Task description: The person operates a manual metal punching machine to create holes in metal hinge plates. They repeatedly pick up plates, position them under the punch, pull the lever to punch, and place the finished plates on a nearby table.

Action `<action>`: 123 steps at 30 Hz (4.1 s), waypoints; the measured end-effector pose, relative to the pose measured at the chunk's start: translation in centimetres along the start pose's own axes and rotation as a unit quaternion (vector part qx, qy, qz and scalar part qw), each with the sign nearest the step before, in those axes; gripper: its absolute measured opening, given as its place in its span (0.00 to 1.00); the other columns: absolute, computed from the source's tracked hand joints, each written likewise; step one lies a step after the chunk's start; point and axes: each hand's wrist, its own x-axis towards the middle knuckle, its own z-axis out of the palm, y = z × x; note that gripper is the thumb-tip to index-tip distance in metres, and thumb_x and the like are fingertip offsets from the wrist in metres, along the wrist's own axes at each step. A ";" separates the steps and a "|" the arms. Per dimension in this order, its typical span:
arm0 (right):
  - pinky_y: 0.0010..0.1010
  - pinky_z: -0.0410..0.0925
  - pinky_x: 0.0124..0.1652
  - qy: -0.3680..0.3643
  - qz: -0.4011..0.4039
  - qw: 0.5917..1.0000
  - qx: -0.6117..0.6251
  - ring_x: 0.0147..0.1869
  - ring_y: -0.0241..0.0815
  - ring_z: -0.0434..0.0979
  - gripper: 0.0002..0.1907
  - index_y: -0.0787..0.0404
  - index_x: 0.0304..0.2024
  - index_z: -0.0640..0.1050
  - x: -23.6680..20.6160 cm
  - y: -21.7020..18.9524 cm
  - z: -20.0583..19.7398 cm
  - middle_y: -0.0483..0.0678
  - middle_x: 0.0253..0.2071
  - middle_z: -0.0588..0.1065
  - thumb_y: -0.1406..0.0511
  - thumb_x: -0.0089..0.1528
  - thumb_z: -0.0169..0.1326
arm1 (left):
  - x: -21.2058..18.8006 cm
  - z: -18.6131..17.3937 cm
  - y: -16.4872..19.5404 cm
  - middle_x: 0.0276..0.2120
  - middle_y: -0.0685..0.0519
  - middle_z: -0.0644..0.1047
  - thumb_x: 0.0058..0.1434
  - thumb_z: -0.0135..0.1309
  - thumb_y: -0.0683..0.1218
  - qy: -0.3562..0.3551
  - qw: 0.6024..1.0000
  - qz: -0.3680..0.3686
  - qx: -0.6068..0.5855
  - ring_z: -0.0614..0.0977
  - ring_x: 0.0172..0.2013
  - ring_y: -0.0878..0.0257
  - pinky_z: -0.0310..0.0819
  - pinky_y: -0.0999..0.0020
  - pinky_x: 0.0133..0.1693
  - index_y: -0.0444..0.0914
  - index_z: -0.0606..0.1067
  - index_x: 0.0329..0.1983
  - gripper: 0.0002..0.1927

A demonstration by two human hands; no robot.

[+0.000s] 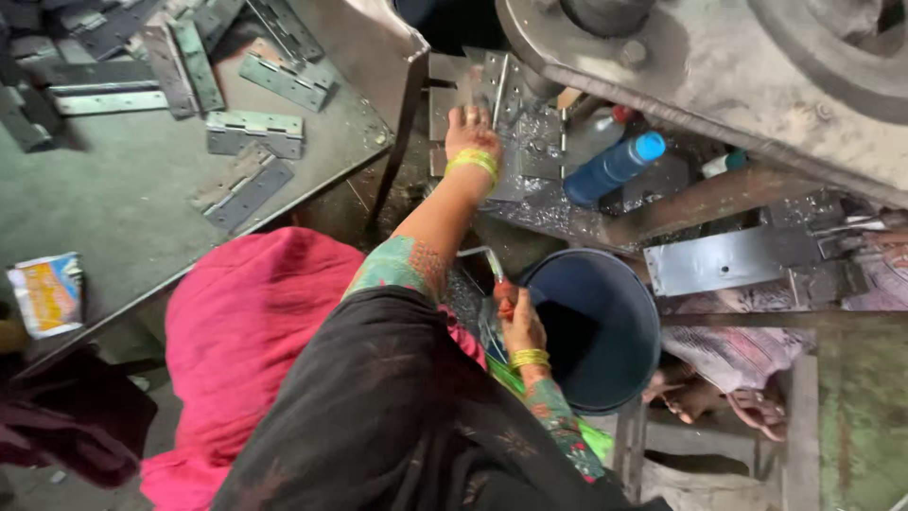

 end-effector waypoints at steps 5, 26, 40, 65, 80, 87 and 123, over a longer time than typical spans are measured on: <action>0.54 0.70 0.48 -0.071 0.046 0.987 -0.135 0.52 0.65 0.76 0.36 0.54 0.65 0.66 2.1 -3.6 -6.6 0.60 0.52 0.74 0.58 0.56 0.63 | -8.6 -3.0 -5.2 0.65 0.50 0.68 0.51 0.60 0.52 -0.016 0.937 -0.019 -0.348 0.62 0.67 0.47 0.52 0.43 0.62 0.40 0.71 0.62 0.34; 0.47 0.69 0.45 0.048 -0.430 0.899 -0.063 0.43 0.58 0.78 0.06 0.59 0.35 0.75 0.1 -26.1 -11.8 0.54 0.34 0.76 0.67 0.58 0.59 | -25.4 -10.4 -12.5 0.67 0.41 0.67 0.50 0.69 0.51 -0.014 0.837 0.044 -0.545 0.68 0.66 0.42 0.63 0.42 0.65 0.46 0.64 0.73 0.47; 0.51 0.70 0.42 -0.017 -0.392 0.920 0.001 0.47 0.64 0.77 0.40 0.64 0.60 0.71 2.6 -24.7 -9.3 0.63 0.47 0.78 0.56 0.48 0.68 | -21.7 -0.3 -24.3 0.50 0.44 0.81 0.62 0.57 0.48 -0.165 0.978 -0.109 -0.071 0.83 0.54 0.51 0.78 0.53 0.51 0.41 0.81 0.47 0.12; 0.54 0.71 0.46 -0.127 0.112 0.980 -0.102 0.51 0.64 0.80 0.30 0.52 0.53 0.73 2.3 -5.1 -10.6 0.58 0.45 0.80 0.51 0.53 0.67 | -14.7 0.9 2.7 0.60 0.33 0.70 0.62 0.41 0.49 0.156 0.975 0.157 -0.020 0.73 0.59 0.42 0.62 0.48 0.62 0.28 0.72 0.58 0.26; 0.52 0.72 0.46 -0.084 0.020 0.983 -0.162 0.48 0.62 0.81 0.28 0.57 0.53 0.74 4.3 -7.0 -13.0 0.59 0.42 0.80 0.56 0.53 0.66 | -15.6 0.1 6.3 0.70 0.34 0.64 0.69 0.39 0.49 -0.093 0.984 0.136 0.061 0.69 0.63 0.41 0.64 0.51 0.56 0.30 0.73 0.62 0.26; 0.53 0.72 0.45 -0.106 0.058 0.979 -0.167 0.48 0.63 0.80 0.28 0.56 0.50 0.75 4.6 -7.4 -13.0 0.59 0.41 0.80 0.54 0.52 0.67 | -10.1 3.0 4.1 0.65 0.39 0.68 0.62 0.38 0.46 0.101 0.990 0.050 -0.082 0.67 0.62 0.44 0.60 0.46 0.58 0.34 0.78 0.58 0.26; 0.52 0.72 0.41 -0.082 0.110 0.991 -0.005 0.45 0.64 0.81 0.28 0.55 0.53 0.72 1.3 0.7 -3.0 0.58 0.39 0.80 0.54 0.55 0.66 | -3.2 3.6 2.4 0.70 0.40 0.65 0.69 0.29 0.47 -0.071 0.993 0.050 0.079 0.60 0.71 0.51 0.48 0.50 0.67 0.34 0.77 0.55 0.26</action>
